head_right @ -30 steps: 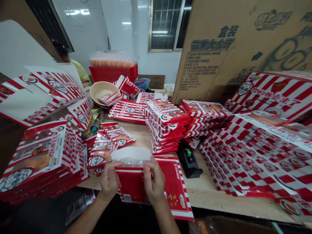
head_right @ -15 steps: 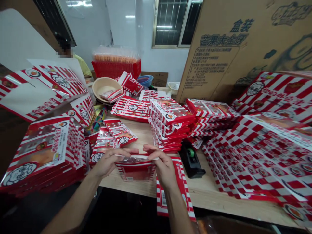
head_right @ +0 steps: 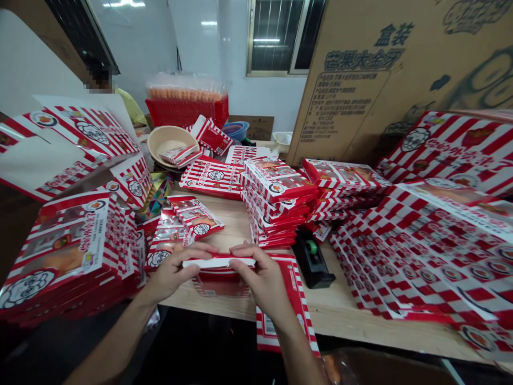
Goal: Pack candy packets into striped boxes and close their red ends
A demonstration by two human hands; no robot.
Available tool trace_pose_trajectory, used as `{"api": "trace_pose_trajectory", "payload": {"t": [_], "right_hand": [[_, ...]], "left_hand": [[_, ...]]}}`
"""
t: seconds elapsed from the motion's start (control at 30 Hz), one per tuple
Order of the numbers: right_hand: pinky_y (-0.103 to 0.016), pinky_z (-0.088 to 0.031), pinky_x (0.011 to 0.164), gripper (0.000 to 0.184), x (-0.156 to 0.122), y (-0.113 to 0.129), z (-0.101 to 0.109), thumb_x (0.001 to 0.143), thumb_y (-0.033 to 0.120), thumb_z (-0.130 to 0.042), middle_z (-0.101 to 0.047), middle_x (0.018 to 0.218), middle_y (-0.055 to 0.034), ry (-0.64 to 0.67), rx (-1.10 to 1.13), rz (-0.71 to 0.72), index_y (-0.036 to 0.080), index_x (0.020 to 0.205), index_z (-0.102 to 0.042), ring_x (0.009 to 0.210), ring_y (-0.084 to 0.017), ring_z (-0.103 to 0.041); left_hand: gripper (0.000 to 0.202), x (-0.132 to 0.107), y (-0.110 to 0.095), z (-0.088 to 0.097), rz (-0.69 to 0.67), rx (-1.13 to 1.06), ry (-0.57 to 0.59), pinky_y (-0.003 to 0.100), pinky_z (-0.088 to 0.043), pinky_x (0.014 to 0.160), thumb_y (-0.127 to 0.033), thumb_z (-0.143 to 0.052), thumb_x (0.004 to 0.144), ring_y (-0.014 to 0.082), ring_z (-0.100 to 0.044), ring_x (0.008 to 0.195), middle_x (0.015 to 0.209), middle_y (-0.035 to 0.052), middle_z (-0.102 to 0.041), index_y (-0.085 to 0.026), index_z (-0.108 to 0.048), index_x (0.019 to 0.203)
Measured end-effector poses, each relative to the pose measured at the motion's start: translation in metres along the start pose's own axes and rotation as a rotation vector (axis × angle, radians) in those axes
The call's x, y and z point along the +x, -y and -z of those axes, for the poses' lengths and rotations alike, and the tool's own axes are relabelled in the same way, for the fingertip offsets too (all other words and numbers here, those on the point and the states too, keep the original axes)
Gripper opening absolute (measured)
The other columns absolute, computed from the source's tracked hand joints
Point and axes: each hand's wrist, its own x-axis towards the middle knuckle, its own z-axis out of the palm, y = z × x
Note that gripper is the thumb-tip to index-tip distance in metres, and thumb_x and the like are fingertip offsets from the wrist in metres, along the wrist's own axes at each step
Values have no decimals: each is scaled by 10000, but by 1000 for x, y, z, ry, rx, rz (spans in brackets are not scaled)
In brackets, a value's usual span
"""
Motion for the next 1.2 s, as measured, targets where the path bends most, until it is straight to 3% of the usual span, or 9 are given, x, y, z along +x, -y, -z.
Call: {"api": "trace_pose_trajectory", "payload": {"t": [0.13,0.3,0.47,0.63,0.77,0.87,0.97,1.1,1.2], "right_hand": [[-382,-419,978,12,4,-6,6,741,237,-713,-738,870,-14,116,107,54,244,740,-703,860,-165,-674],[-378,-454,950,95,8,-10,22,726,335,-738,-733,977,-29,300,119,75,282,804,-734,950,-183,-667],[-353,-442,956,129,3,-2,33,813,263,-657,-662,1147,-44,405,-185,209,296,925,-712,1056,-182,-616],[-299,-456,930,210,-6,0,31,882,161,-532,-623,1170,-60,345,-333,328,268,1006,-662,1091,-162,-587],[-293,-490,880,210,-3,-6,31,893,175,-516,-650,1125,-58,306,-331,386,270,998,-671,1042,-163,-613],[-355,-485,897,219,1,-12,28,875,179,-545,-680,1085,-54,231,-379,455,289,993,-693,1021,-184,-622],[-444,-431,972,255,-3,-15,22,855,172,-565,-699,1083,-35,187,-392,486,326,1013,-695,1079,-208,-599],[-465,-375,1021,201,-11,-20,28,853,274,-567,-610,1254,-47,178,-278,279,298,990,-713,1221,-237,-501],[-415,-397,994,304,-11,-32,65,817,446,-546,-559,1311,-75,-156,-261,32,241,968,-712,1221,-253,-494]], "left_hand": [[255,0,-4,1,53,83,24,327,-489,927,-242,-539,873,179,-623,1053,1133,62,-680,-222,-647,1103],[234,-3,-6,10,-145,260,91,323,-510,910,-254,-557,872,181,-632,1054,1146,74,-677,-233,-673,1074],[316,-9,-6,16,-360,542,124,312,-505,916,-280,-579,858,172,-614,1087,1235,68,-626,-278,-610,1173],[337,-10,0,11,-474,485,15,269,-540,860,-201,-559,871,156,-645,1036,1157,91,-669,-236,-582,1205],[353,-11,-3,16,-553,690,83,276,-533,858,-182,-532,887,160,-634,1046,1198,101,-646,-232,-557,1236],[337,-10,-7,20,-538,807,124,300,-522,871,-199,-516,896,168,-620,1062,1228,98,-626,-243,-561,1227],[246,-10,-5,11,-528,788,34,316,-520,875,-220,-521,892,172,-634,1022,1125,98,-672,-210,-626,1115],[150,-10,5,-10,-467,597,-144,289,-548,784,-221,-531,884,159,-660,913,1004,95,-681,-183,-653,964],[126,-9,9,-19,-409,528,-216,298,-543,781,-174,-547,867,166,-652,926,995,89,-672,-191,-654,931]]}}
